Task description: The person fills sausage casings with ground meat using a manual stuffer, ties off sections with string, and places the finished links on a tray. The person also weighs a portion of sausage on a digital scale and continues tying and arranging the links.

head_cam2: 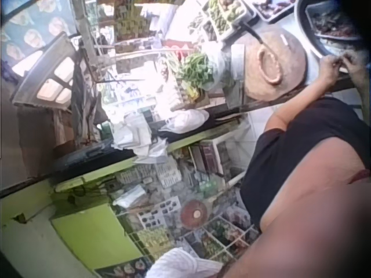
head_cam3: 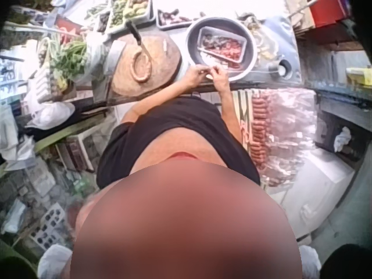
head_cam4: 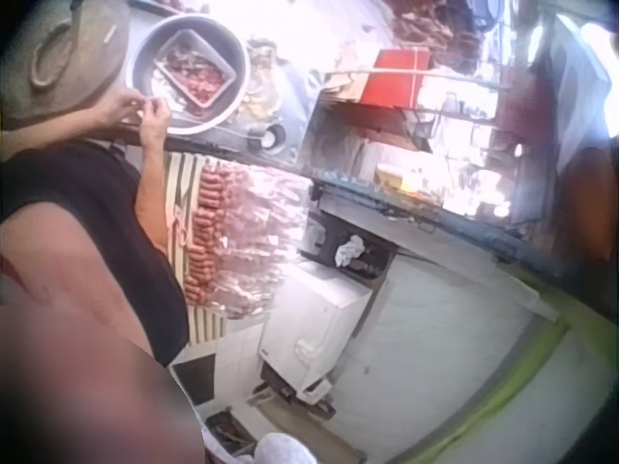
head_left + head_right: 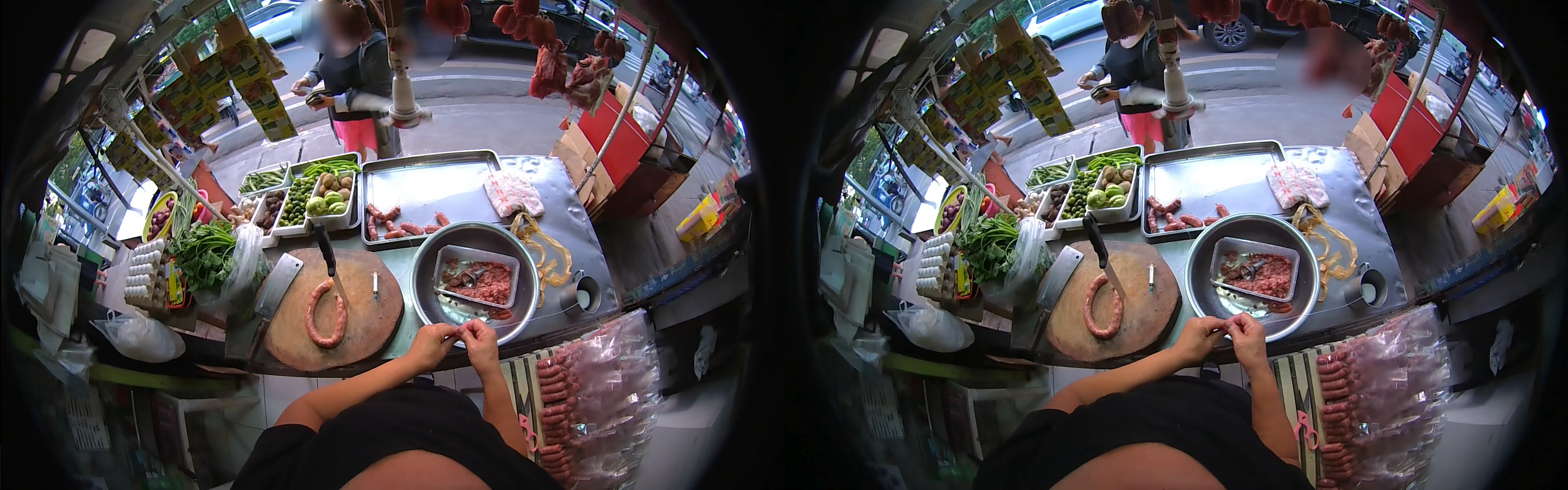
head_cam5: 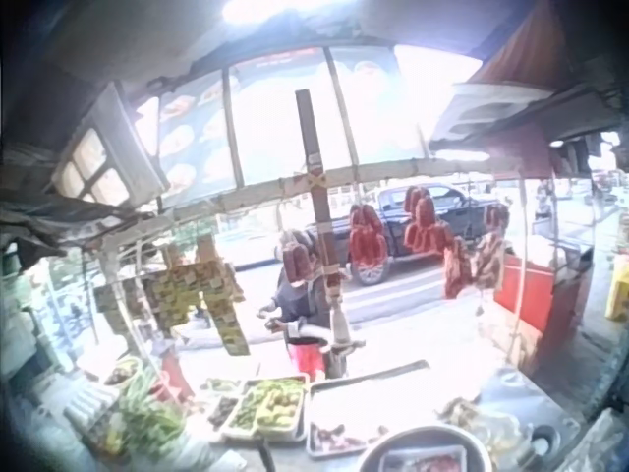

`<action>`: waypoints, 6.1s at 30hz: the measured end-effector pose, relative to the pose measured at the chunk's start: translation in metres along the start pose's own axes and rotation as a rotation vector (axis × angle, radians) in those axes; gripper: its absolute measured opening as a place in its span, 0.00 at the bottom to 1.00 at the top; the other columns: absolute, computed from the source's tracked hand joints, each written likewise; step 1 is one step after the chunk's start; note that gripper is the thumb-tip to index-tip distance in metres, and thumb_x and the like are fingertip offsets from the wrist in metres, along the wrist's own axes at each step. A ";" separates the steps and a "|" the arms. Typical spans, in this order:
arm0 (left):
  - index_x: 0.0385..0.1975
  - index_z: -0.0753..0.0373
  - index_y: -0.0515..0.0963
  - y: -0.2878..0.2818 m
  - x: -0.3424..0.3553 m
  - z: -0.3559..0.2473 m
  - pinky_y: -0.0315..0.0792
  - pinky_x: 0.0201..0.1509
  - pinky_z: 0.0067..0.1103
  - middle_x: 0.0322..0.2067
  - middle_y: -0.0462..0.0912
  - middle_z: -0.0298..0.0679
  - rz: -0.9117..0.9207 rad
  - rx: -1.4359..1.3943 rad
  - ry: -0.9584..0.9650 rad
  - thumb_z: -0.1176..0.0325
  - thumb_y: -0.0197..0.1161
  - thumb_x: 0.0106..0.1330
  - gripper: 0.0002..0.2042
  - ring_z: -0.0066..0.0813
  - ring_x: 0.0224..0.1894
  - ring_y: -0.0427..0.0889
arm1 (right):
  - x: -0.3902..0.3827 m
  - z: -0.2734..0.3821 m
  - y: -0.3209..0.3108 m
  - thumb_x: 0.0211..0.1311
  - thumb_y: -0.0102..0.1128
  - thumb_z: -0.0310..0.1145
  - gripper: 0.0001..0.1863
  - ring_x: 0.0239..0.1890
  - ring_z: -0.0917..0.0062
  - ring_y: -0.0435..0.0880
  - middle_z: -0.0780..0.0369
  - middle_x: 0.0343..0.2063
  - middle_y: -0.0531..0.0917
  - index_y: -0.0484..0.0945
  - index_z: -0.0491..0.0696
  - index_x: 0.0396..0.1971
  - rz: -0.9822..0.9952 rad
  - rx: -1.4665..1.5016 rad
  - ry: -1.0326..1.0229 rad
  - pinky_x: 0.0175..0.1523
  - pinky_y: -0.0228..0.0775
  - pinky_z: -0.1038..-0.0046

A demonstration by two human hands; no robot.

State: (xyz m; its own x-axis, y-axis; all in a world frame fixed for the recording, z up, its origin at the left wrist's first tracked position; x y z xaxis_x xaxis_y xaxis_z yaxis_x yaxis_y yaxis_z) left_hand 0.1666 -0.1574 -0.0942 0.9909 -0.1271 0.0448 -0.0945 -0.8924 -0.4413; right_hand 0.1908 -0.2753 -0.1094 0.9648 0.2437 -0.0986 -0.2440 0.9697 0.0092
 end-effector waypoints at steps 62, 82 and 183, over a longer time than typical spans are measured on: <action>0.59 0.61 0.75 -0.033 0.010 -0.040 0.62 0.68 0.30 0.67 0.64 0.51 -0.192 -0.323 0.147 0.71 0.62 0.67 0.20 0.41 0.69 0.64 | 0.006 -0.065 0.021 0.65 0.55 0.30 0.05 0.10 0.88 0.56 0.72 0.14 0.64 0.69 0.49 0.30 0.172 0.472 0.504 0.15 0.44 0.81; 0.59 0.60 0.76 -0.020 0.011 -0.026 0.64 0.66 0.30 0.63 0.71 0.53 -0.125 -0.299 0.046 0.68 0.60 0.68 0.19 0.40 0.67 0.68 | 0.013 -0.051 0.013 0.65 0.59 0.30 0.04 0.22 0.85 0.71 0.69 0.23 0.77 0.78 0.46 0.36 0.163 -0.042 0.299 0.29 0.63 0.82; 0.31 0.60 0.74 -0.189 -0.138 0.107 0.60 0.30 0.17 0.23 0.65 0.27 0.309 -0.639 -0.383 0.49 0.52 0.74 0.19 0.18 0.27 0.64 | -0.012 0.037 0.265 0.53 0.70 0.22 0.27 0.38 0.85 0.82 0.61 0.39 0.87 0.76 0.36 0.55 0.826 0.117 0.262 0.45 0.76 0.81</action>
State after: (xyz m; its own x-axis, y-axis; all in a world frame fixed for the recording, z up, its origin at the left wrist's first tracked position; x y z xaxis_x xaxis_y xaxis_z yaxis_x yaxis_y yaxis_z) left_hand 0.0577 0.0750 -0.1135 0.8640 -0.3548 -0.3573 -0.2915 -0.9310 0.2196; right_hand 0.1181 -0.0206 -0.0692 0.4267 0.8718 -0.2404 -0.8298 0.4832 0.2793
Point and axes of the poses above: each hand's wrist, its own x-axis towards the middle knuckle, its own y-axis out of the palm, z = x × y, the point moved 10 cm from there along x, towards the middle knuckle
